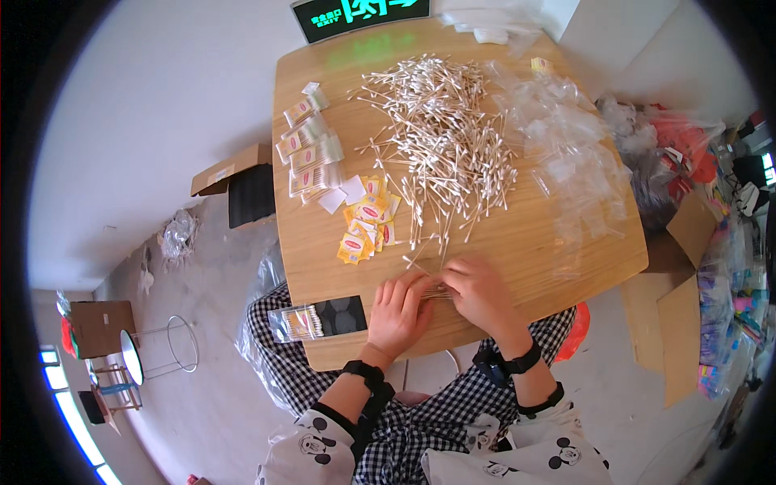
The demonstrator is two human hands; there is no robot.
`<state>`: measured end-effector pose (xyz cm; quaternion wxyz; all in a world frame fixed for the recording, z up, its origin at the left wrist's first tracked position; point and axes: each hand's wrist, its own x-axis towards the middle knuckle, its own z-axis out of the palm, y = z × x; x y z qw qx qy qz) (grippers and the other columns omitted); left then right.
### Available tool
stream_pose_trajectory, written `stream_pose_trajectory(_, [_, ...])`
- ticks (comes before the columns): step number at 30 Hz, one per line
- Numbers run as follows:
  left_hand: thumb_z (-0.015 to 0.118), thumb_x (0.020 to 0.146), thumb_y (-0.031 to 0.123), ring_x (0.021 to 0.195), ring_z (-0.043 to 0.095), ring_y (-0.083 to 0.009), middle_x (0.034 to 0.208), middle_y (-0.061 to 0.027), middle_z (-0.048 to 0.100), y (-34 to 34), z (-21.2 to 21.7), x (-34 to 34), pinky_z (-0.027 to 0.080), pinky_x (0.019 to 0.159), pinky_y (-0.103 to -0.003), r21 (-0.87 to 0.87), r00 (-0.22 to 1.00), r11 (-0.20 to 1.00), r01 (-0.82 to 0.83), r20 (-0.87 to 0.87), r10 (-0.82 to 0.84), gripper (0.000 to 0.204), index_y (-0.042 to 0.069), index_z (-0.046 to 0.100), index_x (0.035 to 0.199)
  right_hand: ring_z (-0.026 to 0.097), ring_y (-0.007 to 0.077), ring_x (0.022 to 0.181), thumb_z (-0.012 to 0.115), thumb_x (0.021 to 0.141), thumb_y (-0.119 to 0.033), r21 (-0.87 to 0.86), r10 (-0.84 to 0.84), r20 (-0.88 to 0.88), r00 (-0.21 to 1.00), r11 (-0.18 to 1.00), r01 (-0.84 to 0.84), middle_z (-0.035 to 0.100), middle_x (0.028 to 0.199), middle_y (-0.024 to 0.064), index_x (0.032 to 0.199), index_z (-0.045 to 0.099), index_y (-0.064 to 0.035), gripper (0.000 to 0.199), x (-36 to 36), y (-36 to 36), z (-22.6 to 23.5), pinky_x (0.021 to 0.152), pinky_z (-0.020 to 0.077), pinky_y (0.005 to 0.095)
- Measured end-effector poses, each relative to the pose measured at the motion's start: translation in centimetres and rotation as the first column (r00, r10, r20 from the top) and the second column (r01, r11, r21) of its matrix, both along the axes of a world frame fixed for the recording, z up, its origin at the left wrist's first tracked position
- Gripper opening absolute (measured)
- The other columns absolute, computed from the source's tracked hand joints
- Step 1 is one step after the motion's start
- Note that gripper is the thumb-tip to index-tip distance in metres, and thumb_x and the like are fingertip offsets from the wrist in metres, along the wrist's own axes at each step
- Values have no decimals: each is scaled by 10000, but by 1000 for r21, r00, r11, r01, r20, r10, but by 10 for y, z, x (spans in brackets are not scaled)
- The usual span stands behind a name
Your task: Sort and package cotton swabs into small plastic bags.
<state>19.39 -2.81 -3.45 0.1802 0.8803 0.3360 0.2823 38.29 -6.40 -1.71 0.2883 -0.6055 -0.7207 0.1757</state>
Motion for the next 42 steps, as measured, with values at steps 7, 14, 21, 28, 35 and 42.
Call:
stream_pose_trajectory(7, [671, 833, 192, 1377, 426, -303, 1432, -133, 492, 2, -1, 3, 310, 1148, -495, -69, 996, 996, -52, -75, 47, 633, 79, 466, 1421, 593, 299, 1054, 645, 755, -10, -15, 17, -80, 997, 1000, -19, 636, 1033, 87, 1009, 653, -48, 257, -4, 32, 9, 946, 463, 426])
stream_pose_trajectory(14, [689, 817, 191, 1244, 523, -277, 1255, -85, 582, 0, -7, 1, 348, 1113, -515, 13, 996, 1000, -2, -85, 3, 472, 83, 582, 1265, 561, 265, 1199, 583, 800, -7, 247, 88, 339, 936, 952, -179, 668, 1174, 34, 1014, 709, -63, 254, 9, 78, 3, 1059, 423, 418])
stream_pose_trajectory(21, [726, 792, 221, 1220, 527, -290, 1225, -111, 576, -1, -7, 1, 365, 1097, -504, -2, 997, 998, -62, -42, 61, 515, 60, 564, 1254, 589, 242, 1051, 609, 764, -93, 168, 142, 281, 949, 966, -194, 658, 962, 35, 856, 694, -57, 131, 16, 55, 9, 959, 454, 391])
stream_pose_trajectory(28, [762, 785, 202, 1362, 445, -331, 1477, -162, 468, 3, -1, 2, 313, 1138, -522, -78, 993, 992, -97, -74, 91, 788, 10, 396, 1457, 560, 268, 1181, 635, 761, -6, 41, 77, -14, 997, 996, -77, 647, 1128, 59, 1053, 690, -62, 302, 7, 25, 6, 1027, 433, 425])
stream_pose_trajectory(35, [727, 804, 95, 1242, 564, -295, 1365, -128, 584, 10, 9, 14, 457, 1028, -427, -104, 998, 993, 52, -39, -56, 584, 14, 548, 1354, 354, 285, 1436, 628, 782, 7, -64, 145, 96, 985, 988, -139, 514, 1448, 68, 1327, 593, -120, 561, 36, 16, 7, 1194, 278, 483])
stream_pose_trajectory(42, [743, 780, 27, 1095, 648, -281, 1208, -103, 682, 11, 1, 20, 532, 908, -389, -23, 1000, 999, 24, 22, -23, 359, 10, 692, 1136, 366, 271, 1434, 597, 852, -99, 117, 180, 157, 971, 973, -200, 564, 1401, 70, 1170, 678, -59, 331, 31, 36, -4, 1191, 288, 490])
